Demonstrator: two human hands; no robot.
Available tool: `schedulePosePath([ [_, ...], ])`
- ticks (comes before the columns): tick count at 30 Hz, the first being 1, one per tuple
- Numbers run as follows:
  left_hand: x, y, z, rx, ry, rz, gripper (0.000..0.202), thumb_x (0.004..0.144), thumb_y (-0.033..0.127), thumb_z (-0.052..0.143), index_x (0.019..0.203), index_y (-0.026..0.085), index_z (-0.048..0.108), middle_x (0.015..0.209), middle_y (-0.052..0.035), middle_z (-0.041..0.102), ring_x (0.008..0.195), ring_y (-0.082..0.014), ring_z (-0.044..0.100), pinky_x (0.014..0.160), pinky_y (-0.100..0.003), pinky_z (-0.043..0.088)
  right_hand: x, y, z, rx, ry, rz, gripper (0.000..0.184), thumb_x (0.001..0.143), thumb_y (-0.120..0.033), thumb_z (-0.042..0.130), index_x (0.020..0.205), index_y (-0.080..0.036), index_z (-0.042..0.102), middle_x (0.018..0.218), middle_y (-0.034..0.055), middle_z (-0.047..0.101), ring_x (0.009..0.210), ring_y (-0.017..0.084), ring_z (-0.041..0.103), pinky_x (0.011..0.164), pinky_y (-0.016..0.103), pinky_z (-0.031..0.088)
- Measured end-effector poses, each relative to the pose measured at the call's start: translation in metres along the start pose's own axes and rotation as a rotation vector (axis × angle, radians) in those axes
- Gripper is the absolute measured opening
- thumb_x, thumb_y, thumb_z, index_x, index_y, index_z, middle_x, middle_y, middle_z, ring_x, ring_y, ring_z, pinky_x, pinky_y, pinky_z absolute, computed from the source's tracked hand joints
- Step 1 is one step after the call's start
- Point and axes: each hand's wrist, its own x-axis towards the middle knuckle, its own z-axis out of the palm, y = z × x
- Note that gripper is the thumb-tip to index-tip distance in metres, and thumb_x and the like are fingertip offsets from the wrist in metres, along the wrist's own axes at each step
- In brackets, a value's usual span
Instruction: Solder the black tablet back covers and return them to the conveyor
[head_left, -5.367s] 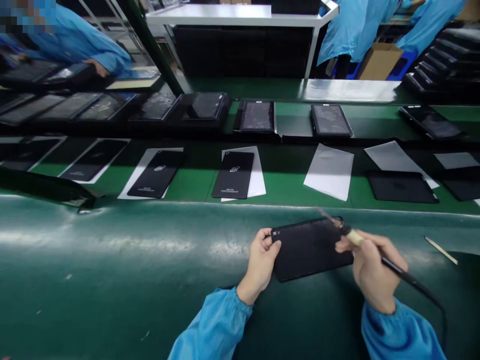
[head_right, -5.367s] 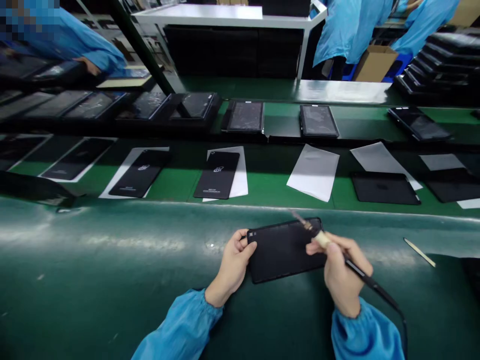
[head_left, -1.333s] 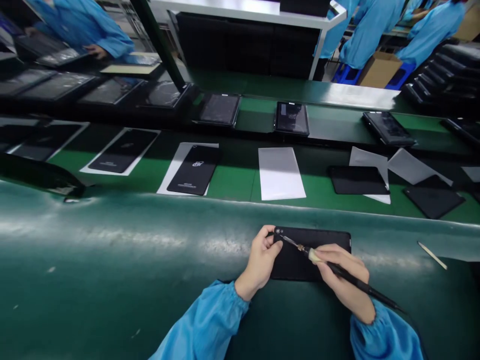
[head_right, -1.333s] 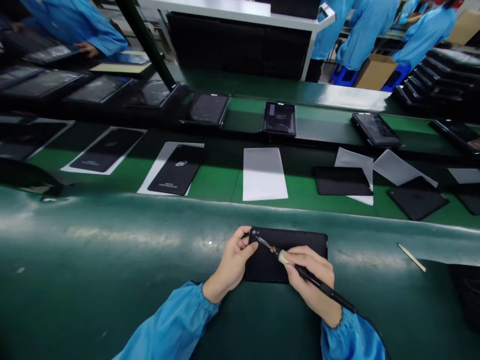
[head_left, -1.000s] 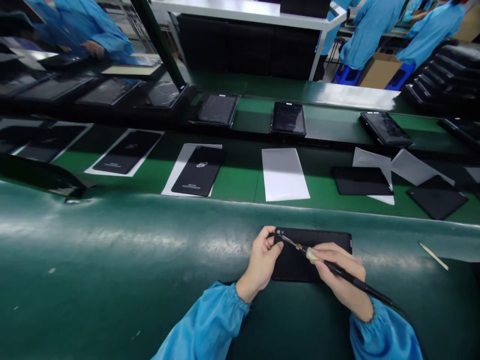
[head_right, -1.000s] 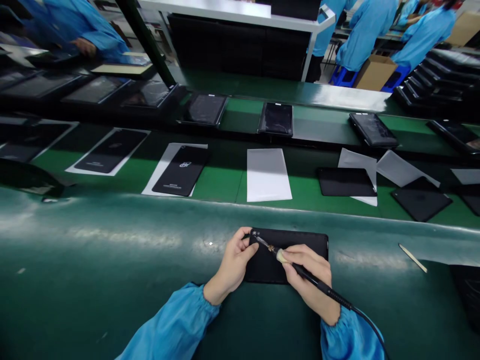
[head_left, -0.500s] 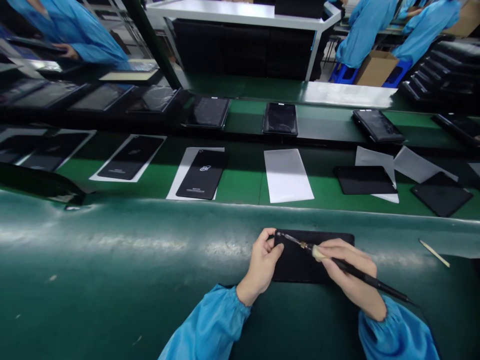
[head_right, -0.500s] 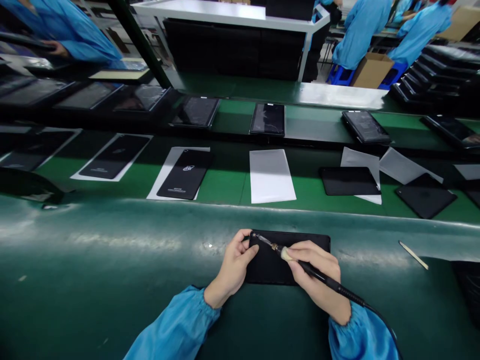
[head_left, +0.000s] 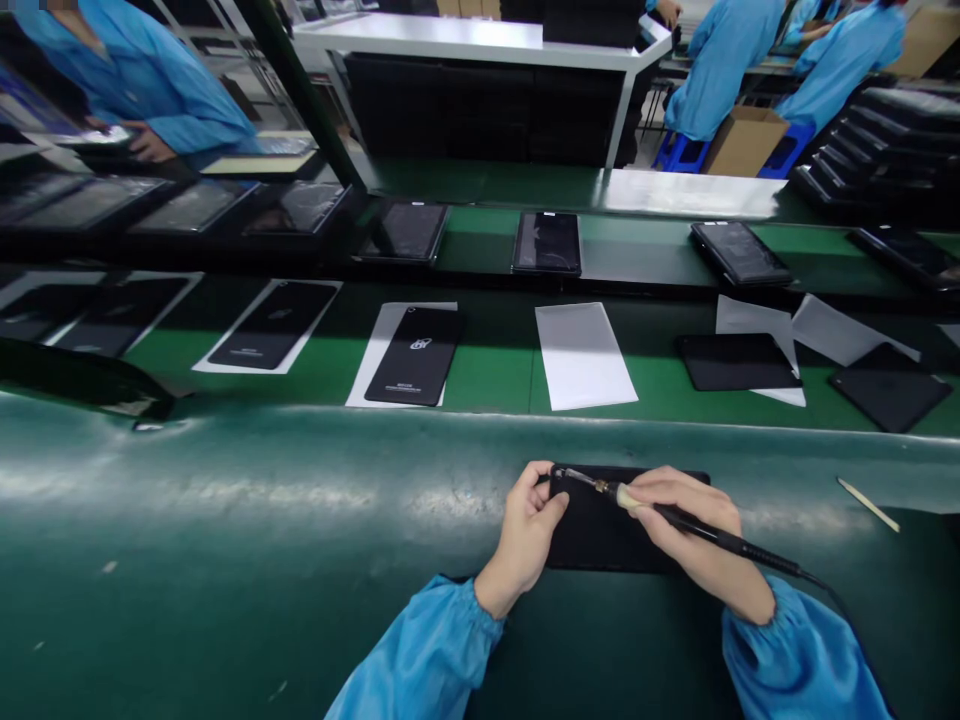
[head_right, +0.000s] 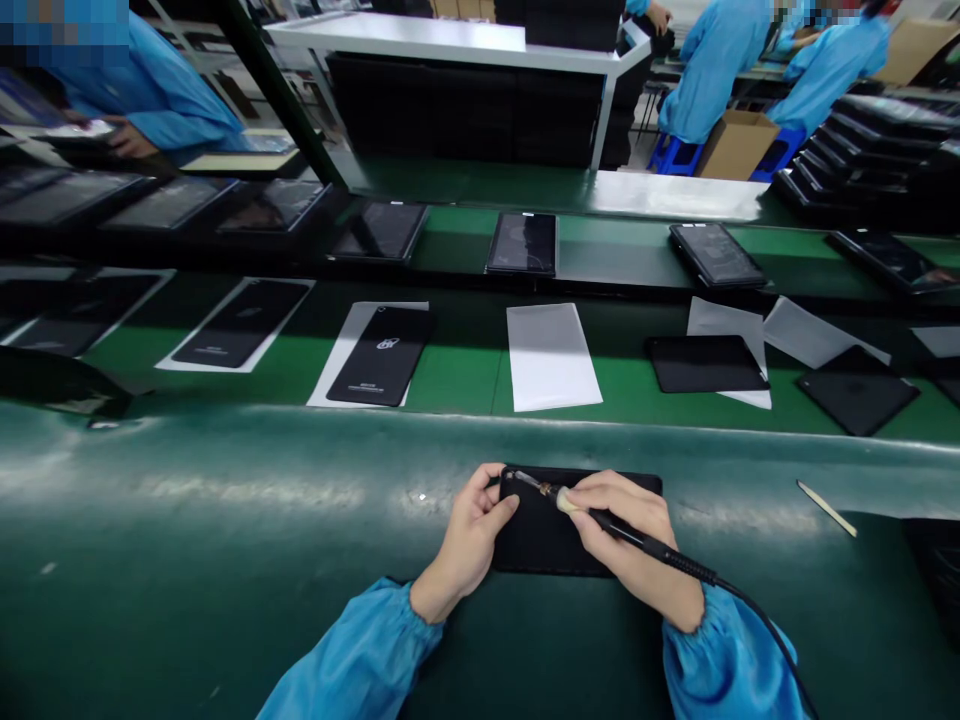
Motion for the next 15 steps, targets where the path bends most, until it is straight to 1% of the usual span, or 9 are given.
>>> schedulePosePath([
  [3, 0.0, 0.0, 0.0, 0.006, -0.005, 0.004, 0.029, 0.079, 0.026, 0.076, 0.098, 0.02, 0.055, 0.076, -0.0004, 0.071, 0.063, -0.014, 0.065, 0.062, -0.024, 0.049, -0.001, -0.001, 0.001, 0.005, 0.007, -0.017, 0.016, 0.09, -0.015, 0.066, 0.101, -0.022, 0.076, 0.093, 0.0069, 0.074, 0.085, 0.02, 0.072, 0.074, 0.031, 0.06],
  [9, 0.001, -0.001, 0.0, -0.003, -0.009, 0.01, 0.028, 0.079, 0.026, 0.076, 0.098, 0.02, 0.055, 0.076, -0.0003, 0.072, 0.064, -0.0146, 0.066, 0.063, -0.024, 0.05, -0.009, -0.004, 0.006, 0.029, 0.099, -0.009, 0.014, 0.09, -0.015, 0.067, 0.099, -0.022, 0.076, 0.087, 0.0053, 0.075, 0.081, 0.02, 0.072, 0.069, 0.031, 0.06],
  [15, 0.001, -0.002, -0.001, 0.013, -0.002, 0.01, 0.03, 0.079, 0.025, 0.076, 0.1, 0.02, 0.055, 0.077, -0.0005, 0.072, 0.064, -0.014, 0.066, 0.063, -0.024, 0.05, -0.008, -0.003, 0.012, 0.033, 0.1, 0.001, 0.013, 0.091, -0.017, 0.066, 0.096, -0.022, 0.076, 0.085, 0.0051, 0.075, 0.079, 0.019, 0.072, 0.069, 0.03, 0.06],
])
